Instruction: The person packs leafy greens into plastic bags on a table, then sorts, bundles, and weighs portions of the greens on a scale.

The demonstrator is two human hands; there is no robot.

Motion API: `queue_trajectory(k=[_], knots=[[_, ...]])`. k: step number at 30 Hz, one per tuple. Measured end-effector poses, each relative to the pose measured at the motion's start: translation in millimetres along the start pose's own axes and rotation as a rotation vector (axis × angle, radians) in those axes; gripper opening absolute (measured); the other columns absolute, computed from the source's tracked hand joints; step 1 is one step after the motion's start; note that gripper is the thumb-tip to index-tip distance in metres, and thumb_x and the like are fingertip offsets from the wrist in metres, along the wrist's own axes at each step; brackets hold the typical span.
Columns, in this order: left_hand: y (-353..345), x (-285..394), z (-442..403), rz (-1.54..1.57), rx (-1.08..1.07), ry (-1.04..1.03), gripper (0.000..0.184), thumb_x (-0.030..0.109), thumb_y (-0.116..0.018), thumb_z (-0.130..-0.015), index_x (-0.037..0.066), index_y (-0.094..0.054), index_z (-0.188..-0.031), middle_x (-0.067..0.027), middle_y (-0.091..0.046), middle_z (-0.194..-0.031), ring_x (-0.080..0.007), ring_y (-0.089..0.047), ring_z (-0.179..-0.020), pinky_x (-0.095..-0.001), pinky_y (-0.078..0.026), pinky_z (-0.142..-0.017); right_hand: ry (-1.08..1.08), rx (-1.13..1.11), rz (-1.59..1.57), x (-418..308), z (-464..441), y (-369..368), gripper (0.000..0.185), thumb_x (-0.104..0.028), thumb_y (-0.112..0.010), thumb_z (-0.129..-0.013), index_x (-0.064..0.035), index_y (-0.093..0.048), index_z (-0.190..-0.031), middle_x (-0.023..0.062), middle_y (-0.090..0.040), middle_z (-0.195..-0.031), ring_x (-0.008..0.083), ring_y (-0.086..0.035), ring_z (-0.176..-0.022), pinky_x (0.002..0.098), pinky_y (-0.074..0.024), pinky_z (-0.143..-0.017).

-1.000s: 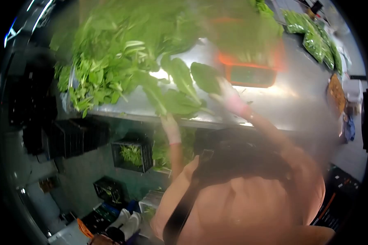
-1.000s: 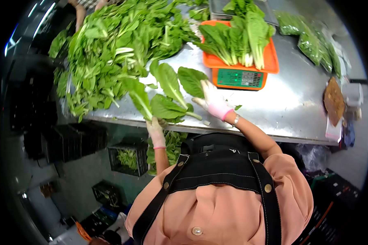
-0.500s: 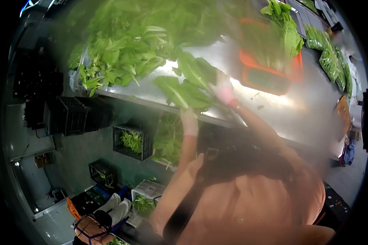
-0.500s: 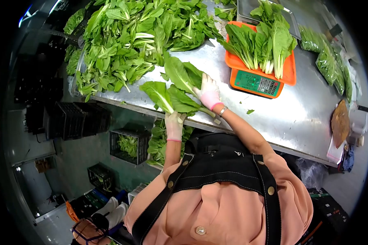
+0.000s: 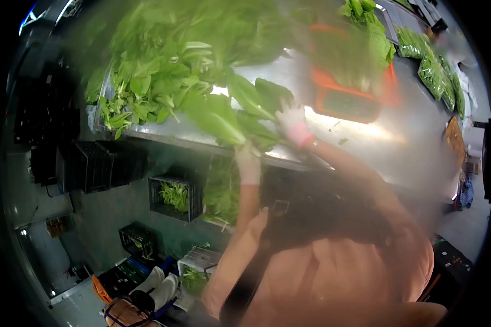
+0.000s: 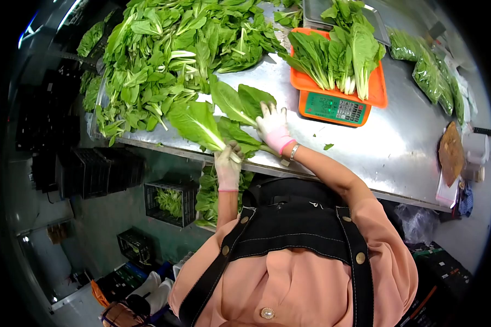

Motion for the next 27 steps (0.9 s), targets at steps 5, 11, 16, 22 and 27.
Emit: queue_trajectory(k=[5, 11, 16, 22, 27], knots=[[-33, -26, -17, 0.159, -0.262, 0.185, 0.028, 0.006, -0.048, -0.089, 0.01, -0.039, -0.115, -0.0189, -0.055, -0.111, -0.0302, -0.056, -0.096, -0.0391, -0.05, -0.073, -0.152, 0.107, -0.174, 24, -11, 11, 0.017, -0.023, -0.061, -0.072, -0.0091, -0.068, -0.077, 0.0103, -0.053, -0.118, 0.0281, -0.046, -0.11, 0.0448, -0.0358, -0.088], [-45, -32, -32, 0.216, -0.308, 0.155, 0.026, 0.001, -0.057, -0.084, -0.006, -0.049, -0.108, -0.0179, -0.055, -0.108, -0.0288, -0.056, -0.097, -0.0437, -0.049, -0.082, 0.113, 0.007, -0.028, -10, 2, 13, 0.014, -0.018, -0.061, -0.071, -0.0049, -0.064, -0.076, 0.0095, -0.056, -0.092, 0.0264, -0.053, -0.097, 0.0376, -0.0442, -0.077], [-38, 13, -49, -0.272, -0.092, -0.162, 0.026, 0.002, -0.061, -0.081, -0.007, -0.054, -0.104, -0.0133, -0.059, -0.095, -0.021, -0.062, -0.076, -0.0328, -0.053, -0.069, -0.146, -0.108, -0.417, 19, -11, -3, 0.015, -0.017, -0.059, -0.074, -0.002, -0.063, -0.077, 0.0132, -0.06, -0.082, 0.0273, -0.061, -0.069, 0.0383, -0.0489, -0.064], [-40, -6, -80, 0.058, -0.205, -0.024, 0.045, 0.013, -0.055, -0.088, -0.007, -0.037, -0.124, -0.0211, -0.051, -0.114, -0.029, -0.058, -0.096, -0.0417, -0.052, -0.075, -0.47, -0.294, -1.593, 19, -7, -16, 0.022, -0.021, -0.059, -0.083, -0.002, -0.059, -0.095, 0.0005, -0.057, -0.068, 0.0065, -0.053, -0.056, 0.0208, -0.0426, -0.051], [-57, -8, -69, 0.048, -0.253, -0.087, 0.036, 0.011, -0.05, -0.091, -0.004, -0.038, -0.121, -0.019, -0.052, -0.111, -0.0276, -0.057, -0.098, -0.0418, -0.052, -0.077, -0.318, -0.059, -1.328, 0, 1, 24, 0.02, -0.019, -0.058, -0.081, -0.0001, -0.059, -0.087, 0.0083, -0.059, -0.067, 0.0155, -0.058, -0.061, 0.0274, -0.0461, -0.056]])
Point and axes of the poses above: each hand's wrist, its own z-axis away from the middle knuckle, its own y-axis out of the back of the hand, x = y × z, the point moved 8 cm from there along -z, towards the middle knuckle
